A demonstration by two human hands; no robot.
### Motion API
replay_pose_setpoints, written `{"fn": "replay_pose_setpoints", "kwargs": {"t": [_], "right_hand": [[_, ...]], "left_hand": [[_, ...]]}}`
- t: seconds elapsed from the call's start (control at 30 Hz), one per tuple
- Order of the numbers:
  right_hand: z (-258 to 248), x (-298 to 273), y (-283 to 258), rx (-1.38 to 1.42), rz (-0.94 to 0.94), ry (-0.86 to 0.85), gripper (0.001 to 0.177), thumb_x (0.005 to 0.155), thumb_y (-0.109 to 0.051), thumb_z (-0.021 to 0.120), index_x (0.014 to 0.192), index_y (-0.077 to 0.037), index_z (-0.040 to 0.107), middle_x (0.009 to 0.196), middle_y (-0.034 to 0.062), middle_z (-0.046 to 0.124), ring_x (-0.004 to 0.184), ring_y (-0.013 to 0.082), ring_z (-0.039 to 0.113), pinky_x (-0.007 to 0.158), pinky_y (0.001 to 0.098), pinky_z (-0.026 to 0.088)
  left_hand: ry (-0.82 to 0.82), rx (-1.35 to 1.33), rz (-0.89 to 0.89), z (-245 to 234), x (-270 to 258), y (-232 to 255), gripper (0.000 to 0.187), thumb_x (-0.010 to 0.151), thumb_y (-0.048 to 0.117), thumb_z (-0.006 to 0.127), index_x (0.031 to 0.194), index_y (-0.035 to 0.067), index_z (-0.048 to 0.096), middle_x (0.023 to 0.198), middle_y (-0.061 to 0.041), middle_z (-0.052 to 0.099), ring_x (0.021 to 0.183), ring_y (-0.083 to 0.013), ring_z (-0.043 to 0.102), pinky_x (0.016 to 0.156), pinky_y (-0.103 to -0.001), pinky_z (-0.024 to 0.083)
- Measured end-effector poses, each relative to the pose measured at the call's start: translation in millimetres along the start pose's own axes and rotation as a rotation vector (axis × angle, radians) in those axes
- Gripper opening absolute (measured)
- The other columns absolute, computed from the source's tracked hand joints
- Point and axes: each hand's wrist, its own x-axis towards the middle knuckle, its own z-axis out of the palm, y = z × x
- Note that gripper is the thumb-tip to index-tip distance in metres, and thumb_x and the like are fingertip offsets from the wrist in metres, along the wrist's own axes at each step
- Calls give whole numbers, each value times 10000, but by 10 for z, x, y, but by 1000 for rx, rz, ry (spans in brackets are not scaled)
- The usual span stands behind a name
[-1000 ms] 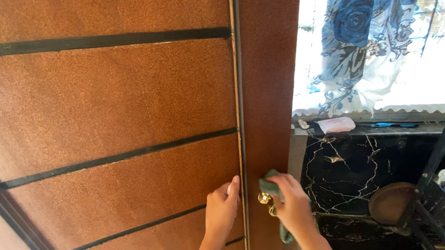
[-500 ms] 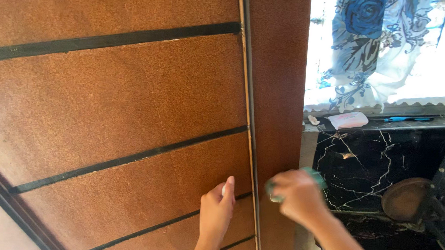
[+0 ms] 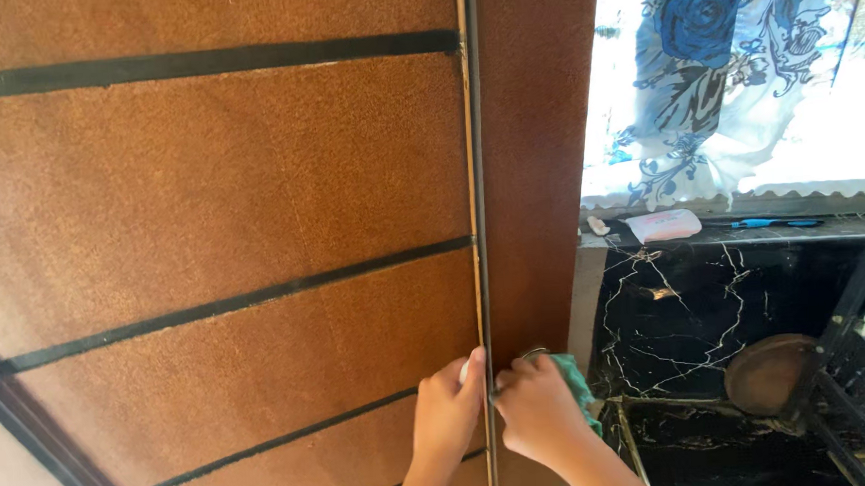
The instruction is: The person cleans a wooden door with horizontal black accents. Using a spray bottle and a cloth, they spray the door's surface and then wipe it down with rhythmic strokes, also cleaning the door handle.
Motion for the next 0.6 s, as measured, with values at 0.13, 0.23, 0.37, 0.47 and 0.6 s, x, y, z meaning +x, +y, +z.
{"fn": "replay_pose_setpoints", "kwargs": {"t": [0.13, 0.23, 0.37, 0.47, 0.6], "right_hand": [[342, -60, 223, 610, 351, 673, 333, 666, -88, 727, 983, -136, 814, 1212, 40, 723, 1059, 230, 647, 920, 426, 483], [604, -77, 512, 1323, 556, 847, 341, 791, -64, 688, 1122, -31, 767, 1142, 124, 716, 950, 269, 675, 807, 406, 549], [842, -44, 677, 2064, 655, 706, 344, 880, -74, 630, 1194, 17, 734, 1054, 191, 701, 865, 294, 662, 727, 403, 553], [1095, -25, 621, 2182, 1115, 476, 315, 964, -197, 558, 1235, -62, 641, 1129, 186, 659, 956, 315, 639, 782, 471, 539], [1647, -16, 338, 2596, 902, 607, 310, 964, -208, 472, 1169, -5, 588, 1149, 204, 687, 1025, 322, 709, 844, 467, 623]], "left_hand": [[32, 80, -62, -277, -3, -111, 602, 957, 551, 528, 644, 44, 617, 508, -68, 545, 489, -183, 521, 537, -368, 449], [33, 87, -102, -278, -39, -170, 601, 956, 544, 538, 658, 28, 619, 516, -76, 536, 502, -184, 515, 540, -376, 445], [-23, 41, -100, -91, -111, -151, 575, 957, 551, 530, 717, 42, 648, 534, -91, 549, 517, -202, 517, 558, -385, 444], [-28, 64, -47, 63, -134, -110, 526, 956, 547, 535, 850, 57, 698, 607, -139, 610, 589, -272, 602, 612, -402, 483], [-5, 89, -37, 190, -85, -58, 460, 931, 550, 543, 1089, 158, 724, 757, -149, 726, 771, -320, 729, 720, -410, 536]]}}
